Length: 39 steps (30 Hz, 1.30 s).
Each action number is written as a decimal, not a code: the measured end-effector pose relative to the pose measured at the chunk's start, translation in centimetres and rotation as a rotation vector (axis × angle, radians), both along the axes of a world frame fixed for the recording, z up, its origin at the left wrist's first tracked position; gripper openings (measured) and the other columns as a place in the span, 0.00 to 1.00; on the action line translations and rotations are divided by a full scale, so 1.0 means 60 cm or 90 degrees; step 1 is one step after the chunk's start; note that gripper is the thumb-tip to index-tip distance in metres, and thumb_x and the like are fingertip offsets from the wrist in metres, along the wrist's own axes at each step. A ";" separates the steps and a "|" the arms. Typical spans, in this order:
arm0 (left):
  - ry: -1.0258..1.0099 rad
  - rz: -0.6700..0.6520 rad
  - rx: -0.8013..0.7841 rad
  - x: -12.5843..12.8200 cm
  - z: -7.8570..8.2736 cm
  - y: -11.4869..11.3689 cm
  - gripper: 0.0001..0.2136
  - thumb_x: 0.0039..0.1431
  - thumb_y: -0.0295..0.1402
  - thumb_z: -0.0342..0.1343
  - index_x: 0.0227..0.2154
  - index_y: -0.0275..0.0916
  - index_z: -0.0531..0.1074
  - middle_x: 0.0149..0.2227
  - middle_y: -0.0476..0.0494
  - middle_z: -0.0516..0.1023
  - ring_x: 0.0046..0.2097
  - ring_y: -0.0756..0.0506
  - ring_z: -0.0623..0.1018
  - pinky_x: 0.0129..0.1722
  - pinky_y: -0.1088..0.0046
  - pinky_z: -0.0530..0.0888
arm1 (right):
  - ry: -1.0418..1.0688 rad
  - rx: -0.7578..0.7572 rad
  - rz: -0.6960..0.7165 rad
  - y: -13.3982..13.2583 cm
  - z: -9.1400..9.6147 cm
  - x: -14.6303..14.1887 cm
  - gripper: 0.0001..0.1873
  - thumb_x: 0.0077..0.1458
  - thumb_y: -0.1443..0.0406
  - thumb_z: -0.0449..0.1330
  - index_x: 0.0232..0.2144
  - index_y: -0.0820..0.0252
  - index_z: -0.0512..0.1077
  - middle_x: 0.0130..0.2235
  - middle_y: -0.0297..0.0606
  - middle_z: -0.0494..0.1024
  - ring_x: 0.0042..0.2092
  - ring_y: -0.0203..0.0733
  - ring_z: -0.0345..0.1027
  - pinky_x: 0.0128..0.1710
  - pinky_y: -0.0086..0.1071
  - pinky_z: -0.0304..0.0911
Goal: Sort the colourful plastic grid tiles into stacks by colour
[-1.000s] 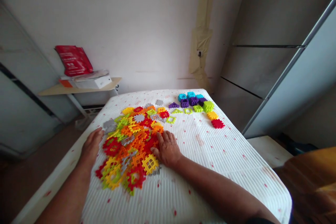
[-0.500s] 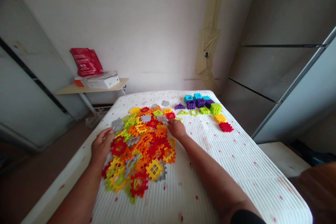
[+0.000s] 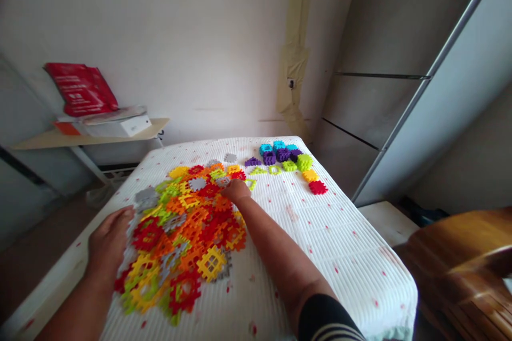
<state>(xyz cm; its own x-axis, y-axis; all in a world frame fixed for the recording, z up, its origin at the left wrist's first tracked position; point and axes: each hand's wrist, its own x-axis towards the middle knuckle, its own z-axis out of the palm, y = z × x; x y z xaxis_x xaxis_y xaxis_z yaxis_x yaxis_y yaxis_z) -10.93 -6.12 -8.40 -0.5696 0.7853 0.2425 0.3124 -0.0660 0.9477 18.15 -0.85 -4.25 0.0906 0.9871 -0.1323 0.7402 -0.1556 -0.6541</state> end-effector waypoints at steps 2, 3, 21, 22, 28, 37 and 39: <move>-0.012 0.004 -0.006 0.001 0.002 -0.001 0.20 0.47 0.44 0.55 0.40 0.37 0.74 0.40 0.44 0.78 0.46 0.41 0.75 0.52 0.59 0.68 | 0.039 -0.003 0.001 0.000 0.001 0.001 0.09 0.40 0.68 0.59 0.28 0.61 0.77 0.28 0.36 0.77 0.32 0.40 0.70 0.30 0.27 0.62; -0.016 0.004 -0.006 0.002 0.003 -0.001 0.20 0.47 0.44 0.55 0.40 0.37 0.74 0.39 0.44 0.78 0.45 0.41 0.75 0.52 0.59 0.68 | 0.060 -0.003 0.002 0.000 0.001 0.002 0.09 0.39 0.70 0.59 0.27 0.62 0.77 0.26 0.36 0.76 0.30 0.39 0.69 0.29 0.27 0.62; -0.080 0.013 0.036 0.001 0.000 0.002 0.23 0.44 0.45 0.57 0.40 0.33 0.73 0.40 0.40 0.77 0.45 0.41 0.75 0.50 0.62 0.68 | 0.135 0.419 0.117 -0.069 0.017 0.109 0.04 0.46 0.68 0.56 0.27 0.60 0.71 0.31 0.37 0.74 0.34 0.39 0.66 0.36 0.32 0.60; -0.079 0.011 0.036 0.000 -0.002 0.003 0.23 0.44 0.45 0.56 0.40 0.33 0.73 0.40 0.40 0.77 0.45 0.41 0.75 0.50 0.61 0.68 | 0.052 0.474 0.160 -0.084 0.012 0.128 0.04 0.47 0.69 0.56 0.27 0.60 0.72 0.33 0.39 0.75 0.38 0.41 0.66 0.40 0.35 0.60; -0.056 0.010 0.011 0.002 0.002 -0.001 0.23 0.45 0.44 0.56 0.41 0.33 0.73 0.40 0.40 0.77 0.43 0.43 0.75 0.49 0.63 0.69 | -0.248 0.432 0.284 -0.180 -0.026 0.208 0.07 0.51 0.69 0.57 0.33 0.58 0.73 0.38 0.41 0.76 0.40 0.44 0.67 0.41 0.38 0.59; -0.094 0.046 0.028 -0.012 -0.013 0.007 0.23 0.43 0.40 0.60 0.42 0.32 0.74 0.37 0.41 0.77 0.38 0.46 0.75 0.45 0.66 0.71 | -0.164 0.379 0.264 -0.191 -0.049 0.257 0.17 0.50 0.63 0.60 0.45 0.59 0.71 0.50 0.46 0.71 0.49 0.46 0.65 0.47 0.40 0.62; -0.109 0.057 0.025 -0.012 -0.012 0.008 0.23 0.43 0.40 0.60 0.42 0.32 0.74 0.36 0.42 0.77 0.36 0.46 0.75 0.44 0.66 0.72 | -0.208 0.356 0.290 -0.185 -0.049 0.248 0.22 0.49 0.62 0.61 0.47 0.60 0.69 0.54 0.48 0.68 0.51 0.49 0.62 0.48 0.42 0.61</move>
<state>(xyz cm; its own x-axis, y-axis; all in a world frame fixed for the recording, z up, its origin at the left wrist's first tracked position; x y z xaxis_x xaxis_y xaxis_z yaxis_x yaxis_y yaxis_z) -11.63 -5.67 -9.12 -0.6726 0.7212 0.1659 0.1534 -0.0835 0.9846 33.05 -11.97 -7.21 -0.3900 0.8484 0.3580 0.8202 0.4968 -0.2838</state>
